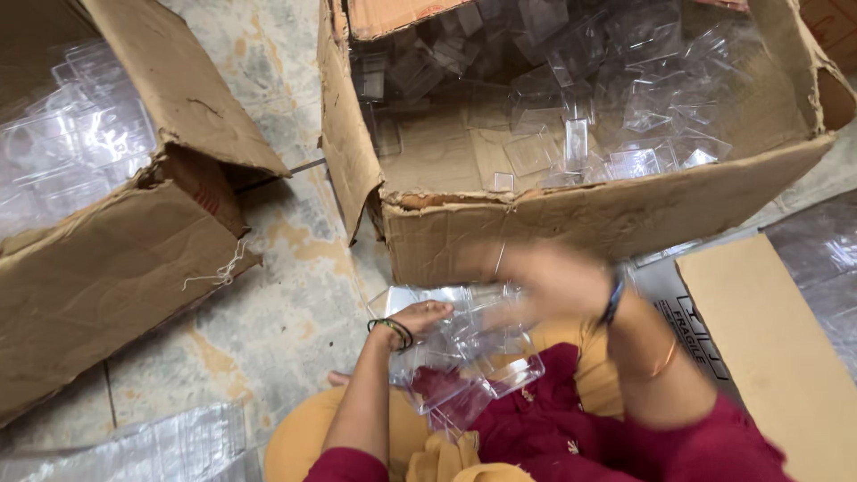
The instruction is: The person sits on the floor and assembles clear plastic boxes, pressing lids onto bases one at a time. They take loose boxes and lids from open cardboard cartons, fit each pair together by hand, and stack the finished boxes in a pile beside them.
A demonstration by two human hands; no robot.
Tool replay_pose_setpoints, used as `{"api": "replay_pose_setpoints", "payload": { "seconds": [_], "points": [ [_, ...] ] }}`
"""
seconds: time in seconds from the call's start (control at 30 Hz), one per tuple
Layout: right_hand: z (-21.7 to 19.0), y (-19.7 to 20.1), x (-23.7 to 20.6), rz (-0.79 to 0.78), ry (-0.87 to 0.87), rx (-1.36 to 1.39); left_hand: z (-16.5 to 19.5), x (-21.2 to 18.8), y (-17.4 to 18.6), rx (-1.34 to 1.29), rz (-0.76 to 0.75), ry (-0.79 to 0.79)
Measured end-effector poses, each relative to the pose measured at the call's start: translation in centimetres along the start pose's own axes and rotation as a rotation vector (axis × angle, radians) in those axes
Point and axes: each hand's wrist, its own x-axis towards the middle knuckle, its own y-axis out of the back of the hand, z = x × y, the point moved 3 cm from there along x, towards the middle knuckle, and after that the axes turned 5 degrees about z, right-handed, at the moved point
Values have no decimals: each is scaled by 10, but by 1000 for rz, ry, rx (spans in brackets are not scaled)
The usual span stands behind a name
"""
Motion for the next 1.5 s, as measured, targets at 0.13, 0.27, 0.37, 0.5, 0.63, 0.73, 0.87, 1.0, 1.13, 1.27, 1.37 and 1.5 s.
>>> {"api": "replay_pose_setpoints", "payload": {
  "seconds": [0.13, 0.27, 0.37, 0.5, 0.63, 0.73, 0.87, 1.0, 1.13, 1.27, 1.37, 1.5],
  "points": [
    [169, 80, 112, -33, -361, -347, -3, 8, -7, -47, -92, -194],
    [308, 33, 135, -682, -921, -608, -3, 8, -7, -32, -51, -179],
    [343, -19, 101, -863, -1056, -475, 3, -1, -9, -33, -21, -119],
    [351, -70, 78, -889, -1139, -13, 19, -15, -12, -21, 10, -53],
    [363, -82, 81, -856, -1163, 225, 33, -24, -15, 14, 13, 25],
    [373, -100, 85, -781, -1030, 264, 41, -30, -15, 56, 33, -4],
    [393, -115, 85, -761, -934, 11, 44, -35, -17, 26, 31, 73],
    [407, -101, 96, -588, -752, -349, 43, -34, -18, 21, 39, 53],
    [400, -64, 123, -368, -675, -296, 37, -33, -20, 2, 52, 51],
    [377, -20, 148, -121, -678, -206, 32, -32, -21, 5, 54, 28],
    [347, -34, 150, -178, -635, 179, 33, -32, -22, 13, 64, 21],
    [317, -72, 141, -281, -353, -230, 38, -34, -21, 41, 59, 40]
  ]
}}
